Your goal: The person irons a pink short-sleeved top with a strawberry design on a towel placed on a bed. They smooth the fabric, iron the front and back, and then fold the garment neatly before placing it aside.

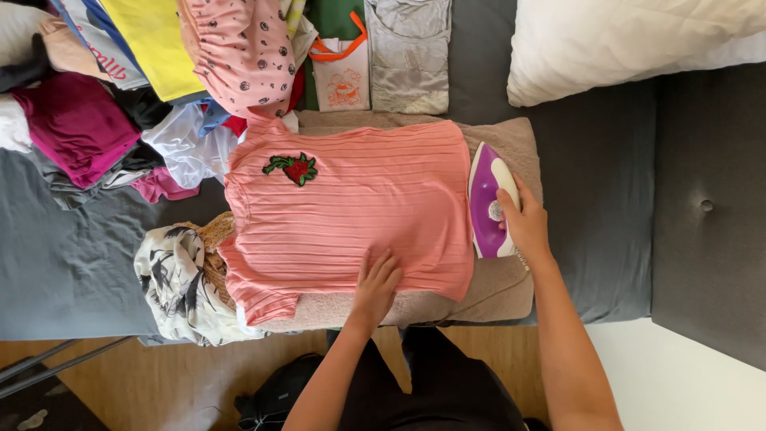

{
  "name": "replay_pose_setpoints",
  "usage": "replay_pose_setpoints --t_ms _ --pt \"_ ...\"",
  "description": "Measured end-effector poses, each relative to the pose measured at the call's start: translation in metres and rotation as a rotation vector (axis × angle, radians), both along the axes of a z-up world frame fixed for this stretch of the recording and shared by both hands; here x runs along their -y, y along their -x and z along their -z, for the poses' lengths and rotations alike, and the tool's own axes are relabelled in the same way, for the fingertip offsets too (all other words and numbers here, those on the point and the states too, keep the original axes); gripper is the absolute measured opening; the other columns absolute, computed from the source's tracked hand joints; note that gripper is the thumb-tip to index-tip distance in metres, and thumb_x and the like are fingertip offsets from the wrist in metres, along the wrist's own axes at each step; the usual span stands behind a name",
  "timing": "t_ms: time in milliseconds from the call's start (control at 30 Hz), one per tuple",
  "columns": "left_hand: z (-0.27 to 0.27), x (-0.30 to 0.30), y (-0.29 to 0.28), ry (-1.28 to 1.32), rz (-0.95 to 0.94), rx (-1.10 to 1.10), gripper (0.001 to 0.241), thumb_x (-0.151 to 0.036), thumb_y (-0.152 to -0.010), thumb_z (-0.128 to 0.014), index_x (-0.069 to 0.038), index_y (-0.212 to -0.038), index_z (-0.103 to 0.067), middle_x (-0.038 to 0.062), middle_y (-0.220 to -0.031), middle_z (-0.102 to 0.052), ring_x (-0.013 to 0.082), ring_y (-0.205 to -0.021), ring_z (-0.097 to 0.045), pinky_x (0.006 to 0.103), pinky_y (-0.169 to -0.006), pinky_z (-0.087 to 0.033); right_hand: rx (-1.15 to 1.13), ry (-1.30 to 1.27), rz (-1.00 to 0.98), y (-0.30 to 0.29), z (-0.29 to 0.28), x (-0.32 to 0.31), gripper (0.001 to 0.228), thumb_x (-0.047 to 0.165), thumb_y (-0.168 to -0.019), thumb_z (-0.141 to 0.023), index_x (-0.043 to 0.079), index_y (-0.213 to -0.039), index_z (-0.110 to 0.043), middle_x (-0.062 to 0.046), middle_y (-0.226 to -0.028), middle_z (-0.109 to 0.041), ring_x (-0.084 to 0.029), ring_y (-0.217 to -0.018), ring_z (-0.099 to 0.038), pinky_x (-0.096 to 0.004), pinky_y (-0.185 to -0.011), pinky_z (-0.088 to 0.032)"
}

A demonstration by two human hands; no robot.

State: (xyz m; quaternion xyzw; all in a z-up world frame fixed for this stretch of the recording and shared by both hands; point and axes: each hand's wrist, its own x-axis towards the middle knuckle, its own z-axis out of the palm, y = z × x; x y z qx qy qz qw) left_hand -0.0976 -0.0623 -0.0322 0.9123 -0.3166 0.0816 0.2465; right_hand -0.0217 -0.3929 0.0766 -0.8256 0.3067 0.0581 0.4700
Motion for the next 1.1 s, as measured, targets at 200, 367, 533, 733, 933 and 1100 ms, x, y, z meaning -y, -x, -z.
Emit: replay_pose_setpoints --t_ms 200,367,533,733,933,1100 --pt "-0.009 -0.002 -0.005 0.127 -0.116 0.108 0.031 -0.016 -0.087 -0.057 -0.022 -0.113 -0.072 -0.003 -0.1 -0.065 0.0187 -0.087 -0.067 0.033 -0.078 -0.054 0.623 0.714 -0.604 0.053 -0.009 -0.086 0.071 0.06 -0.075 -0.08 0.006 -0.119 -0.071 -0.026 -0.126 -0.055 -0.045 -0.12 -0.056 -0.05 -0.105 -0.046" --pt "-0.035 -0.004 -0.024 0.181 -0.071 0.114 0.03 -0.016 -0.092 -0.052 -0.017 -0.114 -0.071 0.001 -0.092 -0.063 0.0213 -0.08 -0.065 0.0332 -0.072 -0.053 0.551 0.593 -0.712 0.069 0.018 -0.163 0.101 0.027 -0.059 -0.088 0.002 -0.148 -0.048 -0.032 -0.137 -0.049 -0.052 -0.13 -0.049 -0.057 -0.109 -0.04" --pt "0.006 -0.046 -0.026 0.16 -0.079 0.162 0.032 -0.02 -0.096 -0.051 -0.016 -0.12 -0.072 0.006 -0.101 -0.067 0.0253 -0.088 -0.067 0.0367 -0.074 -0.051 0.569 0.496 -0.599 0.083 0.046 -0.136 0.045 -0.009 -0.067 -0.071 0.012 -0.108 -0.072 -0.011 -0.107 -0.065 -0.035 -0.112 -0.063 -0.048 -0.103 -0.046" --pt "-0.05 -0.148 -0.022 0.002 -0.424 0.183 0.047 0.006 -0.087 -0.051 -0.012 -0.125 -0.07 0.011 -0.122 -0.067 0.0313 -0.113 -0.064 0.0419 -0.095 -0.049 0.704 0.598 -0.743 0.088 0.009 -0.119 0.025 0.004 -0.073 -0.063 0.015 -0.094 -0.068 -0.003 -0.086 -0.058 -0.027 -0.08 -0.06 -0.042 -0.08 -0.05" --pt "-0.094 -0.19 0.041 -0.072 -0.413 0.117 0.047 0.002 -0.095 -0.042 -0.017 -0.125 -0.073 0.007 -0.12 -0.071 0.0292 -0.113 -0.067 0.0407 -0.098 -0.052 0.509 0.538 -0.877 0.131 0.006 -0.134 0.027 0.009 -0.076 -0.058 0.021 -0.096 -0.07 0.004 -0.084 -0.063 -0.021 -0.076 -0.066 -0.033 -0.07 -0.053" --pt "-0.049 -0.192 0.1 -0.418 -0.313 -0.345 0.064 -0.011 -0.078 -0.058 -0.008 -0.142 -0.052 0.008 -0.144 -0.054 0.0286 -0.132 -0.05 0.0408 -0.11 -0.038 -0.13 0.337 -0.85 0.161 0.011 -0.148 0.023 0.028 -0.076 -0.067 0.01 -0.09 -0.069 -0.009 -0.098 -0.077 -0.036 -0.092 -0.069 -0.044 -0.085 -0.05"
